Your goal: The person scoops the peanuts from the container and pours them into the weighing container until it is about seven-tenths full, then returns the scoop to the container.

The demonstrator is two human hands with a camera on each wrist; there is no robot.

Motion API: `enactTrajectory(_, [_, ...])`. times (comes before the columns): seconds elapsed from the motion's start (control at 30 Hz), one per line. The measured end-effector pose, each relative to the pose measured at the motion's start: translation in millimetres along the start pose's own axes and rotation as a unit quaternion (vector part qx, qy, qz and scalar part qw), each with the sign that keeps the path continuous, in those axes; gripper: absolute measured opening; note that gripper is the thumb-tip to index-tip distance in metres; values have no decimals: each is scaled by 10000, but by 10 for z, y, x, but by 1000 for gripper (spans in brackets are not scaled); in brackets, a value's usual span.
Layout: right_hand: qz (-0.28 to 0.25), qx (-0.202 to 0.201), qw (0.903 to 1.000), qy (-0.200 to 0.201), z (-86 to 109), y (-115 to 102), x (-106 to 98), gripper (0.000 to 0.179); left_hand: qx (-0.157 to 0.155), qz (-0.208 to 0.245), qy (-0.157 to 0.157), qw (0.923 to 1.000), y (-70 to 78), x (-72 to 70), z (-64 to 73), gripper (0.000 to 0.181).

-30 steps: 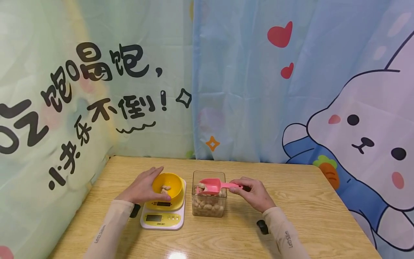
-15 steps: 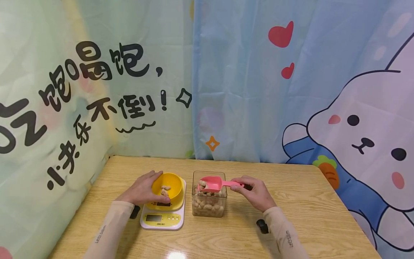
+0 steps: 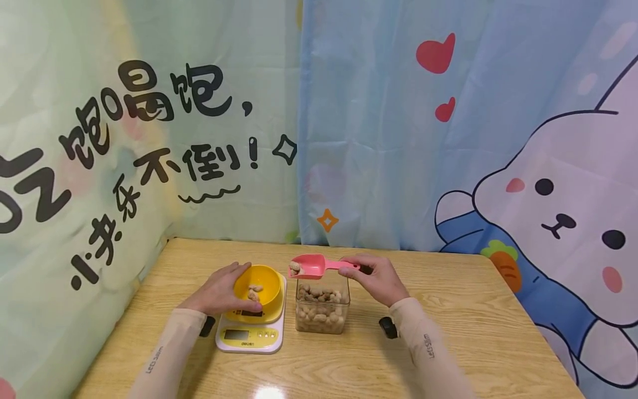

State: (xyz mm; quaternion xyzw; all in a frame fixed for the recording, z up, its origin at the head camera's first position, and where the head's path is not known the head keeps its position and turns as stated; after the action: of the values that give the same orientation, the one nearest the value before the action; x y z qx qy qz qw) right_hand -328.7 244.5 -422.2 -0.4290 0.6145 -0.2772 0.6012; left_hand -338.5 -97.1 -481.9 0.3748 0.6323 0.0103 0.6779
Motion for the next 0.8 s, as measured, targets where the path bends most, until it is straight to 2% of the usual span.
enactTrajectory(0.2, [78, -171, 9997, -141, -135, -187, 210, 25, -69, -21, -48, 10000, 17, 8, -37, 121])
enactTrajectory(0.4, [132, -263, 9992, -284, -241, -218, 383, 25, -86, -57, -103, 9999, 34, 6, -55, 121])
enactTrajectory(0.6, [576, -357, 9969, -388, -276, -226, 495, 24, -98, -57, -71, 9999, 44, -12, -16, 119])
enactTrajectory(0.8, [1059, -475, 9905, -743, -292, -338, 584, 24, -108, -48, -22, 9999, 30, -12, 10, 118])
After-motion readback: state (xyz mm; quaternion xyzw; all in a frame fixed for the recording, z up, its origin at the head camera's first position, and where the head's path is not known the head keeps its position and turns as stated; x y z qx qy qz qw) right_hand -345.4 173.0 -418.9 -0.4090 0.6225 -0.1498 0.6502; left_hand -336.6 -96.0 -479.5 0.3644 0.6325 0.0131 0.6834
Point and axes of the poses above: each hand's wrist, its own z-axis away from the middle knuckle, its own x-axis out of the palm, y = z × x, the point moved 7 cm from there along -z, towards the middle knuckle, and after that the axes turned 13 degrees about x, right-handed, at the moved point
